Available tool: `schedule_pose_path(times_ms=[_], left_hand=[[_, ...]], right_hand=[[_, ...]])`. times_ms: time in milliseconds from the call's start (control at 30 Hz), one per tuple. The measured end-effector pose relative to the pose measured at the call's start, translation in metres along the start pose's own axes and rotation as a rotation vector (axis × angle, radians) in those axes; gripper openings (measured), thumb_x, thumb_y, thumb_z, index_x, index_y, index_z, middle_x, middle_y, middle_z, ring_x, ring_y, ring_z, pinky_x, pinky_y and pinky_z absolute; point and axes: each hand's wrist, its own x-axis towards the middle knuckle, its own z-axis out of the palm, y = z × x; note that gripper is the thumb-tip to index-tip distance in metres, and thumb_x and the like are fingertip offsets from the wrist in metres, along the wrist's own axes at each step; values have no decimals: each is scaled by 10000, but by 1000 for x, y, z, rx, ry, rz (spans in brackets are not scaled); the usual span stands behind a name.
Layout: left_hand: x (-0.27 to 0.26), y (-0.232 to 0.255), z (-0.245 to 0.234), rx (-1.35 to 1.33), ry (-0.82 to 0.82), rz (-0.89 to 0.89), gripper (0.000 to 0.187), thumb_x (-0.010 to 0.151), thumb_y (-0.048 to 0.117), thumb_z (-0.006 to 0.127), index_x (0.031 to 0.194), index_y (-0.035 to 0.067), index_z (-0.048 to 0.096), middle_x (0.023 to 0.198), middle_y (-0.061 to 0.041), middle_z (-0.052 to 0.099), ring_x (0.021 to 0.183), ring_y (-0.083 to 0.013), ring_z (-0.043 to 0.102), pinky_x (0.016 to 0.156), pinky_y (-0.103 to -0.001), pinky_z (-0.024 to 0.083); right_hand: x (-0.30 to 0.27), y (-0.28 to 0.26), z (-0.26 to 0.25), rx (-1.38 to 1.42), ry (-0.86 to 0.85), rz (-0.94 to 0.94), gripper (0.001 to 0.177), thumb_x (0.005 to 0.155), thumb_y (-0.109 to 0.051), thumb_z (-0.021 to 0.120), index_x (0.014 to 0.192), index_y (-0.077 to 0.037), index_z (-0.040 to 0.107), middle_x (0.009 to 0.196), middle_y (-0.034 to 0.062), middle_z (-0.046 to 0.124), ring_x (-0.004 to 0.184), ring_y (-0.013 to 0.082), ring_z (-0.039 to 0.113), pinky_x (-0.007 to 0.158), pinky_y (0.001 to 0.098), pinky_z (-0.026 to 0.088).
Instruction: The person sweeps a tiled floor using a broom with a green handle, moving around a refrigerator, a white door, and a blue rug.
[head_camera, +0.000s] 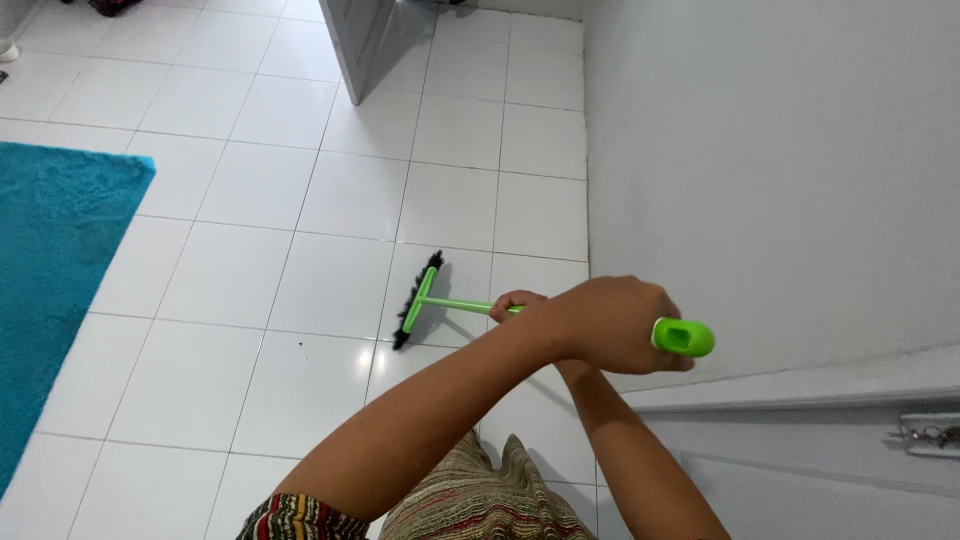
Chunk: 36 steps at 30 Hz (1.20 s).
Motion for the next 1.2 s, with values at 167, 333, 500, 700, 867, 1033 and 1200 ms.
schedule_pose_path(times_ms=[167,333,500,700,867,1033,1200], left_hand=[[4,-9,-97,-198,202,147,461,862,496,717,629,114,608,555,-1,593,518,-161,578,517,-350,484],[-19,-105,-140,-568,350,156,593,898,421,756,577,136,347,527,55,341,505,-83,319,466,-305,310],[-47,-195,-116,-655,397,74,575,928,327,726,585,127,311,536,58,307,548,-81,281,497,-309,296],[-89,-203,-171,-473,357,-57,562,906,300,732,600,113,300,567,22,290,565,-130,266,498,-339,316],[-79,-185,-184,-240,263,-195,262,810,323,735,686,116,635,589,-37,611,562,-217,580,566,-388,497],[-46,-183,-179,-49,203,-226,306,808,387,735,751,86,733,658,-88,733,637,-280,707,643,-421,555],[-18,-167,-232,-126,316,-117,310,824,459,717,711,169,716,600,6,716,532,-168,691,570,-362,561]], right_hand=[[61,-10,-58,535,-158,-285,304,933,-181,709,1186,-70,583,1122,24,604,1012,104,590,878,305,525],[108,-6,-51,-48,51,-392,288,911,-127,690,1164,-53,575,1086,24,609,987,124,602,840,321,528],[131,-11,3,-166,-12,-340,276,889,-72,670,1143,-36,567,1049,25,613,963,143,613,802,336,532],[206,18,84,-60,-28,-595,198,926,-85,680,1106,-55,604,1017,45,603,921,157,599,759,330,533],[243,14,145,750,-263,-85,124,918,-199,692,997,-120,640,894,-49,595,839,36,538,741,271,482],[240,-80,145,22,-164,-180,323,966,-293,704,735,-73,653,568,-36,452,533,57,357,497,291,330],[278,-94,91,98,-77,-494,240,944,-256,704,816,-60,659,660,3,530,624,111,450,576,320,383]])
